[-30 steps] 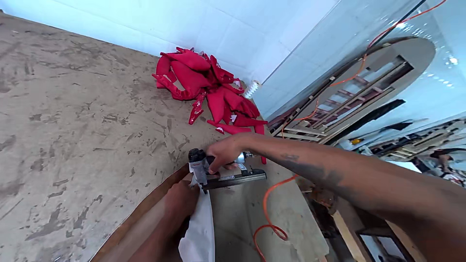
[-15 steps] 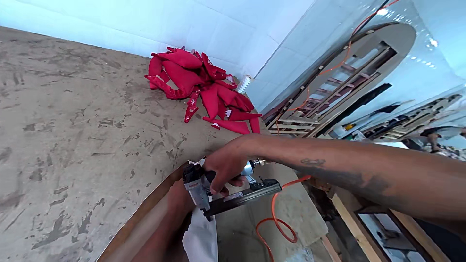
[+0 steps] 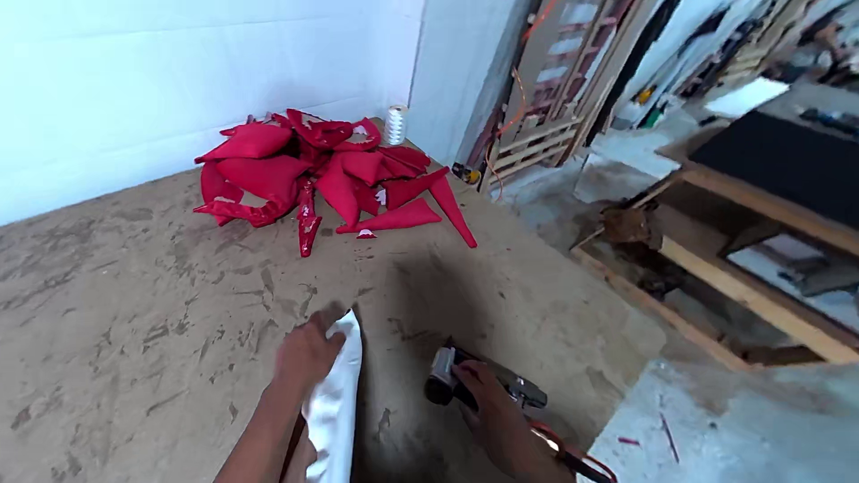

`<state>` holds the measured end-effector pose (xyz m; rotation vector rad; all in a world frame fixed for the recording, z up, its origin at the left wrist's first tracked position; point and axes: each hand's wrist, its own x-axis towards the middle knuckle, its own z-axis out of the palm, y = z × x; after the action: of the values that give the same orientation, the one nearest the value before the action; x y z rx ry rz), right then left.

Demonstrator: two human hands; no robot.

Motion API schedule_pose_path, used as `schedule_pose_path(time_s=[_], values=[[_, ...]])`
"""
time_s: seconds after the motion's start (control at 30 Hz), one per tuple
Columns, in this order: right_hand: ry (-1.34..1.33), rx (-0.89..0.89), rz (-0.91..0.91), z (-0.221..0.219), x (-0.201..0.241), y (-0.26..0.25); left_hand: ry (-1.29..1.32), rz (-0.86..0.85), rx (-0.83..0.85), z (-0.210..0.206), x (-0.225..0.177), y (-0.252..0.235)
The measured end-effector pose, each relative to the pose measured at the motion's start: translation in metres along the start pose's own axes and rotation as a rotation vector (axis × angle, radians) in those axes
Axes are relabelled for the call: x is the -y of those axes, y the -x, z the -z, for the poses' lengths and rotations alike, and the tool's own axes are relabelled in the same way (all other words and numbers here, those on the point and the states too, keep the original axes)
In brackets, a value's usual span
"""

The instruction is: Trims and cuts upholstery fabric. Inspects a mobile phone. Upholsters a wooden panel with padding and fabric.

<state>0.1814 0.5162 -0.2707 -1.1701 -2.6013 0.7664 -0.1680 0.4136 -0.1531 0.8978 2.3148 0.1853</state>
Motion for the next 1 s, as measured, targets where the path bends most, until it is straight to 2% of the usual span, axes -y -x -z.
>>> schedule_pose_path(time_s=[0.1,0.17,0.27,0.37,0.43,0.5,0.6,0.7,0.8,0.9,1.0], values=[[-0.121,-0.242,0.007,-0.035,0.023,0.015,-0.199,0.015,0.075,-0.025,-0.049,-0.028],[-0.223,-0.355,-0.033,-0.054,0.049,0.022,-0.235,0.035,0.131,-0.045,-0.052,-0.042],[-0.437,-0.433,-0.045,-0.075,0.088,0.034,0.064,0.017,0.089,-0.061,-0.038,-0.061],[-0.862,-0.55,-0.027,-0.094,0.13,0.027,0.464,0.055,0.011,-0.072,-0.029,-0.055],[-1.204,-0.547,-0.155,-0.115,0.154,0.01,0.643,0.072,-0.022,-0.073,-0.034,-0.034],[-1.463,-0.404,-0.368,-0.126,0.177,-0.012,0.763,0.051,-0.045,-0.065,-0.04,-0.012],[-1.697,-0.275,-0.497,-0.089,0.218,-0.023,0.884,0.032,-0.107,-0.051,-0.043,0.016],[-1.796,-0.334,-0.499,-0.079,0.237,-0.025,0.843,-0.014,-0.21,-0.04,-0.037,0.04],[-1.779,-0.381,-0.53,-0.068,0.248,-0.018,0.674,-0.064,-0.271,-0.041,-0.026,0.052],[-1.734,-0.399,-0.538,-0.062,0.256,-0.011,0.583,-0.027,-0.259,-0.042,-0.022,0.055],[-1.664,-0.43,-0.493,-0.046,0.259,-0.002,0.614,-0.002,-0.225,-0.043,-0.013,0.063]])
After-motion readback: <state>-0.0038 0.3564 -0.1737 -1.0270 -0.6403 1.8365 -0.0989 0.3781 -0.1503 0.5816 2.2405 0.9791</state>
